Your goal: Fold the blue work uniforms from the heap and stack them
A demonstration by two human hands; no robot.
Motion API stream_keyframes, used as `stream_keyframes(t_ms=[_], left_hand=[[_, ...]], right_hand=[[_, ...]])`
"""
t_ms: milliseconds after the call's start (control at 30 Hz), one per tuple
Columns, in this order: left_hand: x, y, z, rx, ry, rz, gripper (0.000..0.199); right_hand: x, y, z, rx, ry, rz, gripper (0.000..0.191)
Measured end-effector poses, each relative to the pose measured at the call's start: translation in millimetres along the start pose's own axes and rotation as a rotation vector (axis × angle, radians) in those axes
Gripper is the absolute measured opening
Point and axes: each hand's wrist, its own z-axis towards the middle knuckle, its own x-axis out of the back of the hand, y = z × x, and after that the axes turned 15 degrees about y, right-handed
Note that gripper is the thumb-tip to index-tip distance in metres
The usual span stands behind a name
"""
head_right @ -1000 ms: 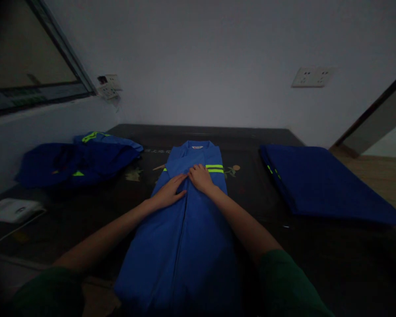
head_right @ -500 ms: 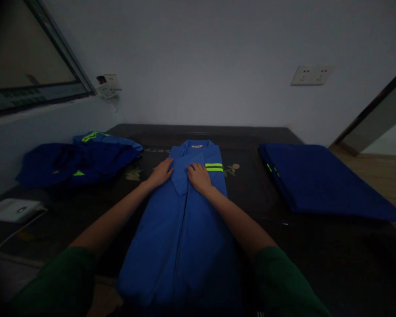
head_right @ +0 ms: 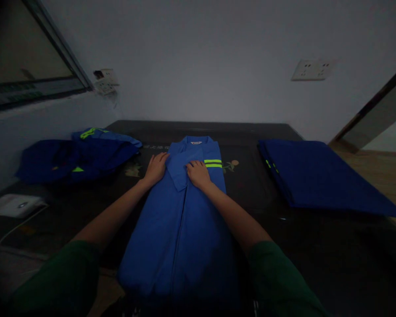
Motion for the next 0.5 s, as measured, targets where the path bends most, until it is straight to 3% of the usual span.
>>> stream_keyframes(t_ms=[100, 267, 333, 400, 467, 500], left_hand=[[23.3, 26, -14, -0.068, 0.016, 0.000, 0.048], [67.2, 81, -61, -0.194, -0.242, -0.186, 0.036], [91.6, 98, -80, -0.197, -0.282, -0.268, 0.038], [123.3, 108, -101, -0.115, -0.231, -0.372, 0.039], [159.8, 111, -127, 0.052, -0.189, -0.525, 0.036], [177.8, 110, -144, 0.155, -0.226, -0.614, 0.034]], right_hand=[[5, -3, -1, 0.008, 0.037, 0.009, 0.035], [20, -9, 0, 0.009, 0.103, 0.083, 0.035], [32, -14, 0, -0.032, 0.132, 0.146, 0.035], [56, -21, -6, -0.081, 0.179, 0.249, 0.033], [93, -29, -27, -0.130, 0.191, 0.409, 0.029], [117, -33, -45, -0.158, 0.154, 0.514, 0.026]])
